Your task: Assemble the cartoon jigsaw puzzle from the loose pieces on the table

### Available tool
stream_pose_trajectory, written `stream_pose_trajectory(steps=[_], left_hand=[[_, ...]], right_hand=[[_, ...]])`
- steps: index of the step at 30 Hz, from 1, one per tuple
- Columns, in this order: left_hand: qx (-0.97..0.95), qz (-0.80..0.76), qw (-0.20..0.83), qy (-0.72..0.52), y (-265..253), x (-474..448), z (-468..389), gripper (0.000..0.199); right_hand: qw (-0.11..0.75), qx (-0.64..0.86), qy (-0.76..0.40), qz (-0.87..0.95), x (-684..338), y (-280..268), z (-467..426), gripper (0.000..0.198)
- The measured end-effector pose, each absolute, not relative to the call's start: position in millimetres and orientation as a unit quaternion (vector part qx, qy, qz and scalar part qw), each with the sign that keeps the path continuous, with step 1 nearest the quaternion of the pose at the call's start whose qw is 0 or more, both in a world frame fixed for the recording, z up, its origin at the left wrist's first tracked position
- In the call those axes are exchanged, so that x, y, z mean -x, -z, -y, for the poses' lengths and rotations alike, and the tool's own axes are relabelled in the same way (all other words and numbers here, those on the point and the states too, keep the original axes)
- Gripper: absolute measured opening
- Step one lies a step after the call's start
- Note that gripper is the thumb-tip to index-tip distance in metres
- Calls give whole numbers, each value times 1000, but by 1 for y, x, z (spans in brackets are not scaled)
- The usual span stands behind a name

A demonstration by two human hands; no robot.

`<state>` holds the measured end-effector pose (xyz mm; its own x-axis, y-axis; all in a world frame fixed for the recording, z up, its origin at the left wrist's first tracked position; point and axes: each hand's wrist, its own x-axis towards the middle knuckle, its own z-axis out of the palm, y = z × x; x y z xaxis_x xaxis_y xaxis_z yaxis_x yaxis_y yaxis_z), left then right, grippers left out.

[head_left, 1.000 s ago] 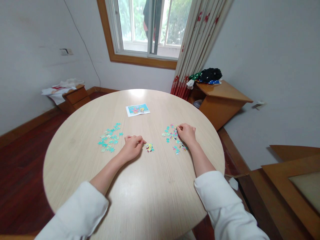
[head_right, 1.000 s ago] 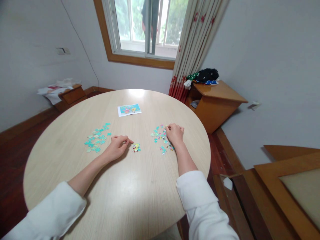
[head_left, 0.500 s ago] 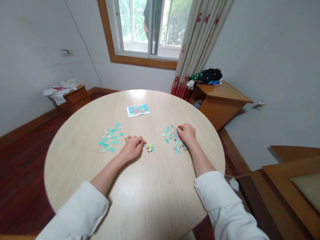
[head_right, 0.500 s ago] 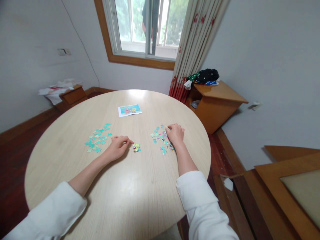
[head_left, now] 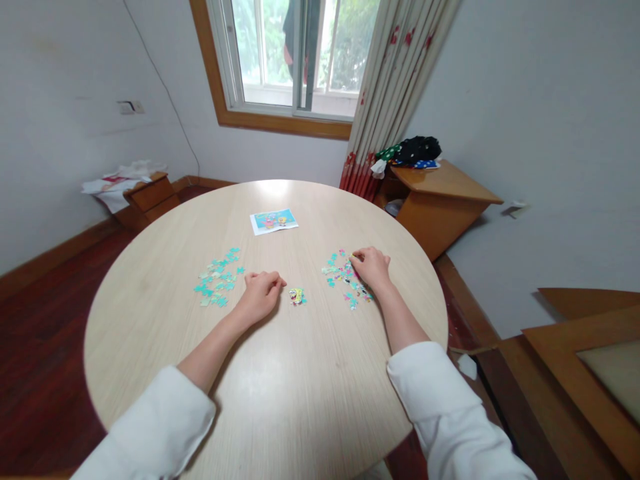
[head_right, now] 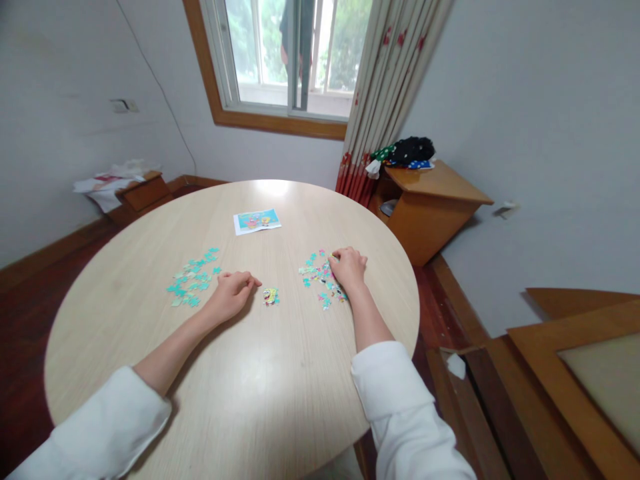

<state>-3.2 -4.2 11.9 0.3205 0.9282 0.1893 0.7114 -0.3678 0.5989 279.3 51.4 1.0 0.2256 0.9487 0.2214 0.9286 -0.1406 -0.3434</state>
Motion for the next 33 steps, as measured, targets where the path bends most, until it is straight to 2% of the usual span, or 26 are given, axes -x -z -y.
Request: stream_pose_trajectory(steps=[4, 7, 12, 15, 20, 25, 33], left_hand=[[-778, -534, 206, -258, -14, 4, 4, 16], [-783, -526, 198, -266, -12, 5, 4, 12], [-790, -523, 172, -271, -11, 5, 5, 7], [-791, -525, 164, -267, -11, 5, 5, 4], [-794, -528, 155, -259, -10, 5, 4, 3], [-793, -532, 152, -256, -9, 5, 4, 5], [-788, -532, 167, -259, -12, 6, 5, 10]], right_hand=[[215, 756, -30, 617, -277, -3, -50, 25], [261, 749, -66, 606, -278, -5, -51, 24], [360, 699, -201, 584, -296, -10, -46, 20], [386, 661, -301, 569, -311, -13, -35, 22], [356, 634, -399, 559, -326, -26, -19, 27], [266, 639, -423, 586, -336, -38, -12, 30], [210, 598, -479, 607, -344, -37, -10, 32]])
